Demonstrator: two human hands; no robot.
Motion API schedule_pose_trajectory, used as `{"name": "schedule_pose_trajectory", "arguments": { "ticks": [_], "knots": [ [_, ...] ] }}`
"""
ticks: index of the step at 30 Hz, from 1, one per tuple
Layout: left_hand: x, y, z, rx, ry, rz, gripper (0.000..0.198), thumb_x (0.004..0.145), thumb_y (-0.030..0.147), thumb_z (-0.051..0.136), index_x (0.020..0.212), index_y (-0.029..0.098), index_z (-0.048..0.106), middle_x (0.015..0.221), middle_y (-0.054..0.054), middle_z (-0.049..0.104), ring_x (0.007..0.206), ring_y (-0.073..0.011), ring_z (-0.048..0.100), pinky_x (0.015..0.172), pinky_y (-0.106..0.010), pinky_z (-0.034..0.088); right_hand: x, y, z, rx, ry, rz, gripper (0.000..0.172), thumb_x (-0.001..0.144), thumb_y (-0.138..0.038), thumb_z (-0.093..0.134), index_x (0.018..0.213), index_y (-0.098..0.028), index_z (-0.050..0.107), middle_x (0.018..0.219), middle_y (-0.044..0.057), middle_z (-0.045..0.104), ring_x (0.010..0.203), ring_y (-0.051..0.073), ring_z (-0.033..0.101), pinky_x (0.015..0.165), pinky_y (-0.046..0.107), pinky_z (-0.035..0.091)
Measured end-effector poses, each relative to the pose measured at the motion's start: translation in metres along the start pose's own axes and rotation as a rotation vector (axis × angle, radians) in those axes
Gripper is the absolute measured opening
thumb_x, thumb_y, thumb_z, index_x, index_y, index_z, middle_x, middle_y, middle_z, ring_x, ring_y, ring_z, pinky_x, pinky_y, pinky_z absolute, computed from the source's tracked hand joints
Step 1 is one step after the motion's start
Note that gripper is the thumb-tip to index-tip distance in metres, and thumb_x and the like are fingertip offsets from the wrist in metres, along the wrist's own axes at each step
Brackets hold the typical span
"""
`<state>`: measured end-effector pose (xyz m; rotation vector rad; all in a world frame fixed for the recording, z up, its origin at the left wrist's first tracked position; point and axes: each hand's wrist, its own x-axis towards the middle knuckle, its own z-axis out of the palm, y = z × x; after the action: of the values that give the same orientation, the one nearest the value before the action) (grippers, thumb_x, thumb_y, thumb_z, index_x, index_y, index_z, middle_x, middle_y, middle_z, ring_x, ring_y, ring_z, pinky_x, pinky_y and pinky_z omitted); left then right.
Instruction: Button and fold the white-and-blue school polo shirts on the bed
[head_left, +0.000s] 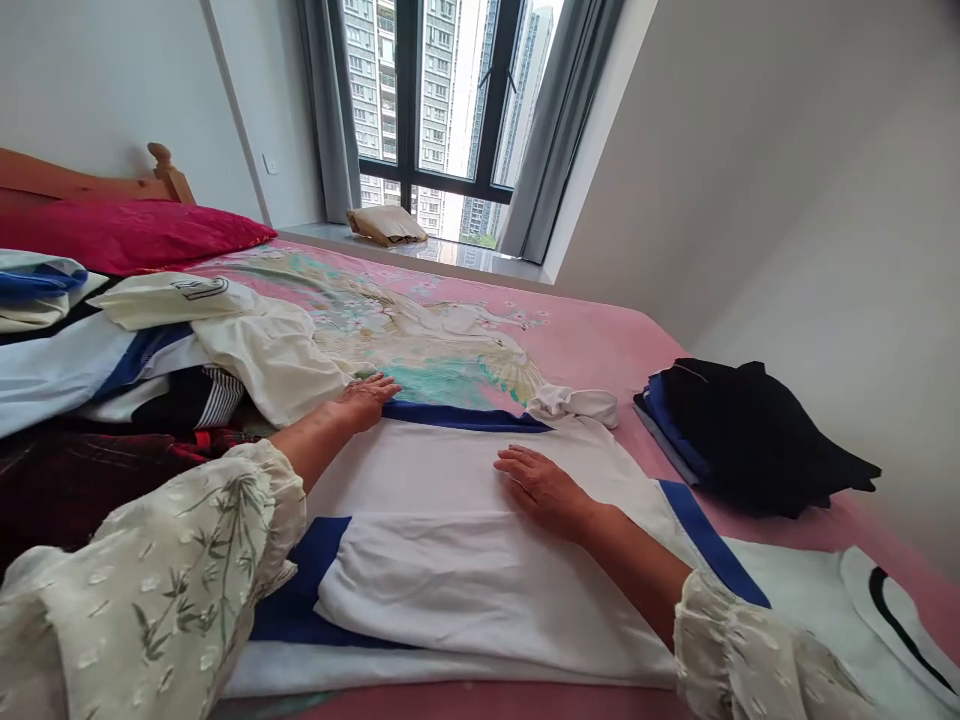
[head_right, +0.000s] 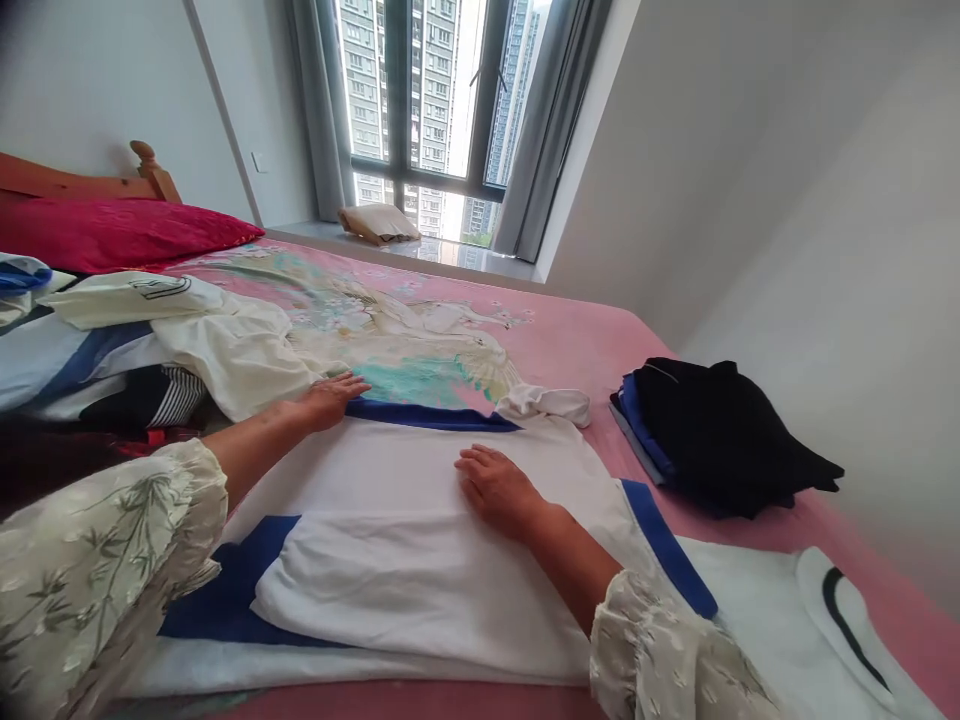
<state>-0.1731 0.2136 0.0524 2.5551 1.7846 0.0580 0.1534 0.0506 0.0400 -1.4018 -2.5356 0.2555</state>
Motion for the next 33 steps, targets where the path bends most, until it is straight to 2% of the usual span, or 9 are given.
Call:
{"name": "schedule_pose_trajectory", "arguments": {
  "ticks": [4,7,11,18,24,26,29,31,33],
  "knots": [
    [0.016,-0.013,0.005,0.077,-0.024,-0.129,0.033,0.075,0.022,0.054,0.104,0.025,0.068,0.118,-0.012,0.063,0.119,-0.0317,0.049,0.099,-0.048,0.036,0.031,0.007,0.014,-0.089,-0.016,0.023,0.045,0.094,-0.031,0.038,0.134,-0.014,0.047,0.144,0.01,0.041,0.136,0.025,0.03,0.113,0.045,0.024],
    [0.015,-0.022,0.004,0.101,0.003,-0.215,0.029,0.078,0.038,0.051,0.093,0.02,0.069,0.111,-0.014,0.064,0.111,-0.0325,0.052,0.094,-0.046,0.038,0.05,0.014,0.018,-0.188,0.064,0.189,0.041,0.096,-0.032,0.034,0.131,-0.016,0.049,0.138,0.01,0.048,0.129,0.024,0.04,0.107,0.041,0.031],
    [0.007,-0.023,0.008,0.065,0.046,-0.279,0.033,0.081,0.043,0.044,0.096,0.025,0.067,0.11,-0.008,0.066,0.106,-0.0286,0.055,0.09,-0.041,0.041,0.076,0.027,0.009,-0.315,0.099,0.457,0.036,0.095,-0.025,0.033,0.122,-0.019,0.056,0.123,0.012,0.058,0.111,0.023,0.053,0.092,0.035,0.042],
    [0.005,-0.029,0.012,-0.053,0.096,-0.331,0.034,0.082,0.038,0.045,0.107,0.031,0.066,0.116,0.001,0.067,0.105,-0.0229,0.059,0.085,-0.031,0.045,0.115,0.059,-0.011,-0.323,-0.052,0.639,0.021,0.082,-0.018,0.053,0.097,-0.014,0.068,0.096,0.016,0.067,0.094,0.028,0.063,0.078,0.036,0.046],
    [-0.005,-0.021,0.018,-0.08,0.236,-0.375,0.038,0.086,0.03,0.041,0.113,0.019,0.065,0.116,-0.009,0.066,0.107,-0.0264,0.058,0.091,-0.036,0.044,0.106,0.042,0.009,-0.225,0.101,0.589,0.035,0.093,-0.023,0.036,0.123,-0.02,0.053,0.108,0.01,0.066,0.1,0.022,0.06,0.083,0.032,0.045],
    [-0.015,-0.006,0.025,-0.092,0.301,-0.207,0.041,0.089,0.028,0.035,0.119,0.019,0.061,0.124,-0.009,0.061,0.118,-0.0235,0.052,0.1,-0.036,0.038,0.096,0.028,0.021,-0.139,0.132,0.405,0.032,0.093,-0.026,0.039,0.119,-0.021,0.056,0.114,0.007,0.064,0.105,0.019,0.057,0.088,0.029,0.043],
    [-0.03,0.018,0.039,-0.117,0.158,0.243,0.043,0.092,0.037,0.032,0.127,0.028,0.055,0.139,-0.002,0.051,0.13,-0.0186,0.041,0.11,-0.037,0.026,0.084,0.021,0.031,-0.019,0.14,0.124,0.03,0.09,-0.03,0.046,0.114,-0.02,0.061,0.121,0.007,0.06,0.113,0.019,0.051,0.097,0.03,0.038],
    [-0.038,0.028,0.046,-0.107,-0.001,0.33,0.049,0.092,0.045,0.029,0.138,0.033,0.042,0.15,0.0,0.036,0.139,-0.0196,0.028,0.114,-0.044,0.015,0.078,0.033,0.026,-0.029,0.225,0.138,0.032,0.091,-0.03,0.043,0.112,-0.018,0.062,0.119,0.008,0.06,0.112,0.02,0.05,0.1,0.031,0.036],
    [-0.041,0.032,0.051,-0.091,-0.072,0.277,0.054,0.092,0.048,0.026,0.143,0.033,0.031,0.155,0.0,0.022,0.143,-0.021,0.017,0.114,-0.05,0.006,0.068,0.058,0.011,-0.117,0.412,0.279,0.034,0.091,-0.025,0.037,0.111,-0.016,0.063,0.113,0.01,0.06,0.11,0.021,0.05,0.1,0.032,0.035]
  ]
}}
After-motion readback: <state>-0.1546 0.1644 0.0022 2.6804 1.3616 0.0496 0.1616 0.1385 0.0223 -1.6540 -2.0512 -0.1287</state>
